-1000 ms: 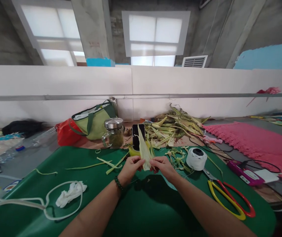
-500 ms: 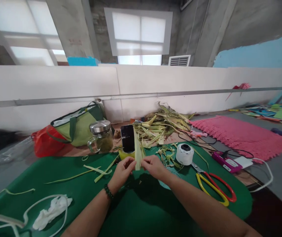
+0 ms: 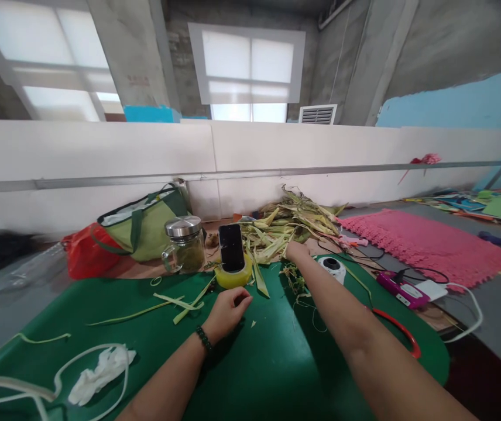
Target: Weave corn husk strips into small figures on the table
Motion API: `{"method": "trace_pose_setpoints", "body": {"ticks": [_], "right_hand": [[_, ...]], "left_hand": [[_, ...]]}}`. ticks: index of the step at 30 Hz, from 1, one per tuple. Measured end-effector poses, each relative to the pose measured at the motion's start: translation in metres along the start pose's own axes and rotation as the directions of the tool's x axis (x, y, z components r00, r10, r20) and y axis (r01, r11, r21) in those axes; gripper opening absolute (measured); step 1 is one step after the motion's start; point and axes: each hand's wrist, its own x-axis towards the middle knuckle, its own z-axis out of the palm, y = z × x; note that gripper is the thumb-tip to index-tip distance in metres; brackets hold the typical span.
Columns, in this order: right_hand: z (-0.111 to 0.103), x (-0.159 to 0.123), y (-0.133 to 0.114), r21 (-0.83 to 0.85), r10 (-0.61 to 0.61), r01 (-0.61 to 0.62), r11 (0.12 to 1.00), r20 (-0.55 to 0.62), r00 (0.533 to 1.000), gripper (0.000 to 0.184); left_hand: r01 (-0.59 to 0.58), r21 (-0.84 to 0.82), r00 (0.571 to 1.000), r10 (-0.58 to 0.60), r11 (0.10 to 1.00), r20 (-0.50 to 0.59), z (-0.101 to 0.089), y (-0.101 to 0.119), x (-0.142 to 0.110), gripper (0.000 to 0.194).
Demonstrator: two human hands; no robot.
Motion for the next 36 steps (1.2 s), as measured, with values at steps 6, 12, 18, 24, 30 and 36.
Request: {"method": "trace_pose_setpoints", "body": {"ticks": [6,12,18,24,30,36], "right_hand": [[-0.023,-0.011,0.004,0.055,-0.018,0.023,0.998,-0.082,0.996,0.028],[-0.024,-0.085,0.013,0.101,-0.303,0.329,0.939,-0.207,0.930,0.036],[0.043,-0.166,0.009,0.195,-0.609,0.717,0.669,-0.410,0.679,0.018],[0.067,-0.172,0.012,0.555,-0.484,0.677,0.483,-0.475,0.735,0.016],[0.069,-0.168,0.011,0.819,-0.438,0.474,0.322,-0.315,0.842,0.029],[0.068,-0.164,0.010,0.837,-0.477,0.405,0.368,-0.204,0.855,0.026]], "left_hand": [[-0.015,-0.011,1.000,0.015,1.000,-0.015,0.000,0.002,-0.001,0.026],[0.129,-0.245,0.989,-0.105,0.961,0.109,0.001,0.004,0.000,0.040],[0.219,-0.460,0.965,-0.121,0.860,0.234,0.008,0.015,-0.003,0.055],[0.263,-0.550,0.964,-0.198,0.792,0.176,0.003,0.010,-0.002,0.043],[0.194,-0.534,0.980,-0.134,0.823,0.150,-0.005,0.007,0.000,0.036],[0.101,-0.207,0.986,-0.070,0.973,0.149,-0.007,0.023,-0.003,0.028]]}}
